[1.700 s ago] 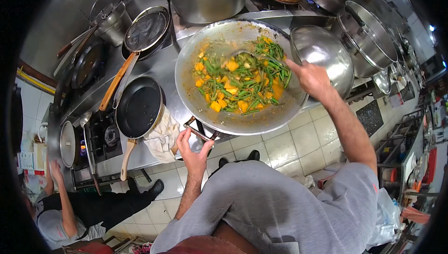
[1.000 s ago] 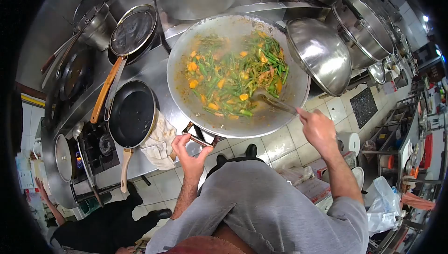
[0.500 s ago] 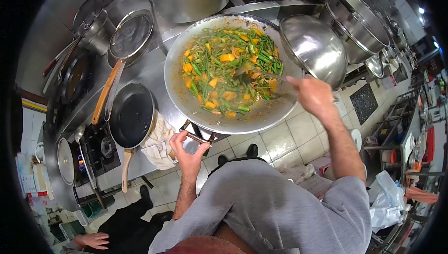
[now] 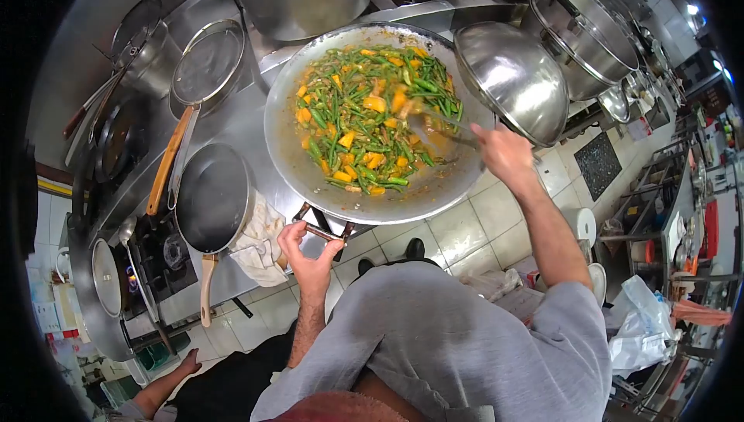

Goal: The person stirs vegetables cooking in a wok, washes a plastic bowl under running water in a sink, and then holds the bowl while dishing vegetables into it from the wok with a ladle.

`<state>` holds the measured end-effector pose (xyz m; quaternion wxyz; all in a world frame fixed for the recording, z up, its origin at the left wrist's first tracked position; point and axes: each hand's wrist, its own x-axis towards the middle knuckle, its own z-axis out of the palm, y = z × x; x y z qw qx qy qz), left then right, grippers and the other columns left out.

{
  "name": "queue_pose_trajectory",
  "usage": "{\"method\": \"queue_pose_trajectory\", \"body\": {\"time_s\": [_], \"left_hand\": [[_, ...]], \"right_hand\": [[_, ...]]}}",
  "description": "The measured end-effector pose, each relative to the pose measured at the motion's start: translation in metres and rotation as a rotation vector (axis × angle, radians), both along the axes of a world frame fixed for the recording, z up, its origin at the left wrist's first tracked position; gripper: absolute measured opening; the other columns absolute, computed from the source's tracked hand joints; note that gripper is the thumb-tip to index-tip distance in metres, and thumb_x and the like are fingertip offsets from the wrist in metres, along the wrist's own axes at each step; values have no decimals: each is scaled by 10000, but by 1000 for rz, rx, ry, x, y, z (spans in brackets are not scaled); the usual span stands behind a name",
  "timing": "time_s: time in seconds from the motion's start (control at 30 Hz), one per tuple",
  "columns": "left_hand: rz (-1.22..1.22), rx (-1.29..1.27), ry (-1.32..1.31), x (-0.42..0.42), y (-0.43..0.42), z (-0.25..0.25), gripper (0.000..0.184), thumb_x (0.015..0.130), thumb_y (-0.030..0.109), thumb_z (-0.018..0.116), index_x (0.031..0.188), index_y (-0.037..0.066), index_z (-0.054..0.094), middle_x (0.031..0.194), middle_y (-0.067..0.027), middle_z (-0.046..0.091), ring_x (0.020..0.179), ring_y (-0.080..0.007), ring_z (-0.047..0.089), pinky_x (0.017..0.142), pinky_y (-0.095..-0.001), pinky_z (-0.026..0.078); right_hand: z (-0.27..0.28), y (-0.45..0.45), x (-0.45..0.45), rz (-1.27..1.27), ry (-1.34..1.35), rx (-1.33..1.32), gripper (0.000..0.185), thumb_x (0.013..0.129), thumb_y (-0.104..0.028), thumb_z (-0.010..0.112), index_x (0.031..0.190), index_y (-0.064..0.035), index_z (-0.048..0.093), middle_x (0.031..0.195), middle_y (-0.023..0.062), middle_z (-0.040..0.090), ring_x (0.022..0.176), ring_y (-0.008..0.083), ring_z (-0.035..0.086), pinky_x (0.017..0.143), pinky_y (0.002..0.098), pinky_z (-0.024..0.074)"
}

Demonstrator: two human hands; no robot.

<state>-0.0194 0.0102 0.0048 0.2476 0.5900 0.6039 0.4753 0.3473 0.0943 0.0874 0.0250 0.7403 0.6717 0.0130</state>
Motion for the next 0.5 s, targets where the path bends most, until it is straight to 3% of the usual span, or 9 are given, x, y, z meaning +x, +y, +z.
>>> {"method": "queue_pose_trajectory", "body": {"time_s": [0.1, 0.3, 0.5], "left_hand": [[-12, 17, 34, -2, 0, -3, 731, 581, 258, 874, 1159, 41, 483, 1152, -121, 416, 1048, -245, 430, 901, -363, 387], [-9, 10, 0, 0, 0, -1, 707, 589, 232, 868, 1151, 36, 487, 1144, -119, 421, 1020, -241, 433, 886, -358, 389], [-45, -27, -44, -5, 0, -3, 745, 592, 287, 869, 1181, 60, 472, 1168, -144, 384, 1119, -294, 399, 961, -408, 349]], "right_hand": [[11, 6, -1, 72, -13, 10, 369, 842, -112, 504, 1173, -228, 621, 855, 163, 627, 772, 325, 631, 693, 431, 503], [95, -43, 1, -9, 20, -48, 395, 829, -62, 488, 1189, -185, 598, 851, 208, 642, 809, 345, 631, 716, 450, 497], [34, 5, -1, -165, -5, -38, 386, 841, -17, 434, 1212, -81, 519, 867, 225, 642, 842, 379, 633, 738, 497, 499]]}}
